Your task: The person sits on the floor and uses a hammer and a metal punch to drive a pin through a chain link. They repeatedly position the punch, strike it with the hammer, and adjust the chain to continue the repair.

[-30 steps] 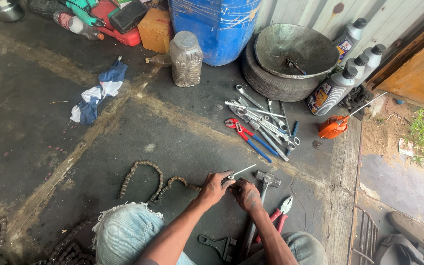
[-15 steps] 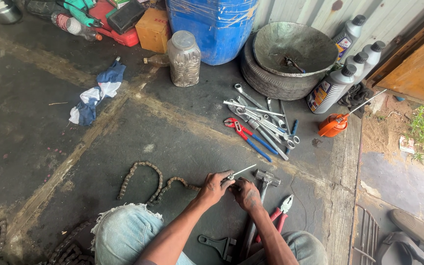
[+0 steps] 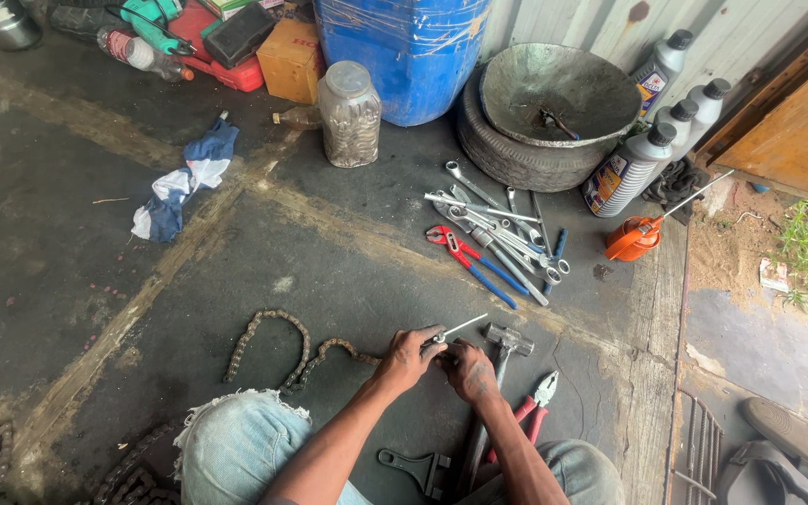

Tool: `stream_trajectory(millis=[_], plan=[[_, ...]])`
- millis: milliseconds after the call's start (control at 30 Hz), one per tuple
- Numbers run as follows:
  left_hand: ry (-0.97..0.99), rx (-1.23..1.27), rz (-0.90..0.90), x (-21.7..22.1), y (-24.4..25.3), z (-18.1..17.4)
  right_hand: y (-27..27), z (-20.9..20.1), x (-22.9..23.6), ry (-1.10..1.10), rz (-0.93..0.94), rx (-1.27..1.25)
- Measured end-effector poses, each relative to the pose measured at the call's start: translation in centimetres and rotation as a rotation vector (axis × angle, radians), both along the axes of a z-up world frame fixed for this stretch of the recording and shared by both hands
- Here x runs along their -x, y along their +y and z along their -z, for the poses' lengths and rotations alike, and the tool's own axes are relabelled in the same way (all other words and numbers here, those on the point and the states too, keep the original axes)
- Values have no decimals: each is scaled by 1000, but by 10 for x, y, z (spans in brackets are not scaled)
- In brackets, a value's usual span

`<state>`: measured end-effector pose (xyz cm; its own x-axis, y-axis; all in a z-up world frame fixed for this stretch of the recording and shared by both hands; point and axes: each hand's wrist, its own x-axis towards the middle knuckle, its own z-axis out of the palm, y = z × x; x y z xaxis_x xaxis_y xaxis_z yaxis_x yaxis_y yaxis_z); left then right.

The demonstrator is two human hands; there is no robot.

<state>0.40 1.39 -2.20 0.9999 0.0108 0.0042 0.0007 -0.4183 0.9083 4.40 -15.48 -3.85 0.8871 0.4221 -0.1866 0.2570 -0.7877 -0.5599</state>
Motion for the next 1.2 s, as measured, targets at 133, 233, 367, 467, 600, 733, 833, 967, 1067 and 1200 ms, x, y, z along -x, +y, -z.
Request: stream_trajectory(millis=[133, 233, 367, 467, 600, 733, 833, 967, 1067, 1200], plan=[[-65, -20, 2, 3, 0, -3, -2, 11, -2, -45, -3, -16], [-59, -30, 2, 6, -2, 1, -4, 21, -2, -113, -19, -40], [-119, -154, -62, 7, -7, 26, -8, 40, -7, -185, -26, -64], [-141, -157, -105, 7, -9, 54, -11, 49, -7, -227, -47, -76], [-367, -186, -135, 3, -9, 75, -16, 55, -6, -192, -152, -39], [-261, -179, -145, 1, -10, 70, -23, 30, 8, -249, 48, -23], [-229, -183, -156, 4, -10, 56, -39, 33, 7, -268, 314, 9], [-126, -165, -134, 10, -6, 27, -60, 44, 8, -43, 516, 243], [-95, -120, -76, 7, -1, 20, -69, 63, 17, 157, 484, 352], [-221, -118, -83, 5, -1, 31, -79, 110, 8, 131, 448, 368]])
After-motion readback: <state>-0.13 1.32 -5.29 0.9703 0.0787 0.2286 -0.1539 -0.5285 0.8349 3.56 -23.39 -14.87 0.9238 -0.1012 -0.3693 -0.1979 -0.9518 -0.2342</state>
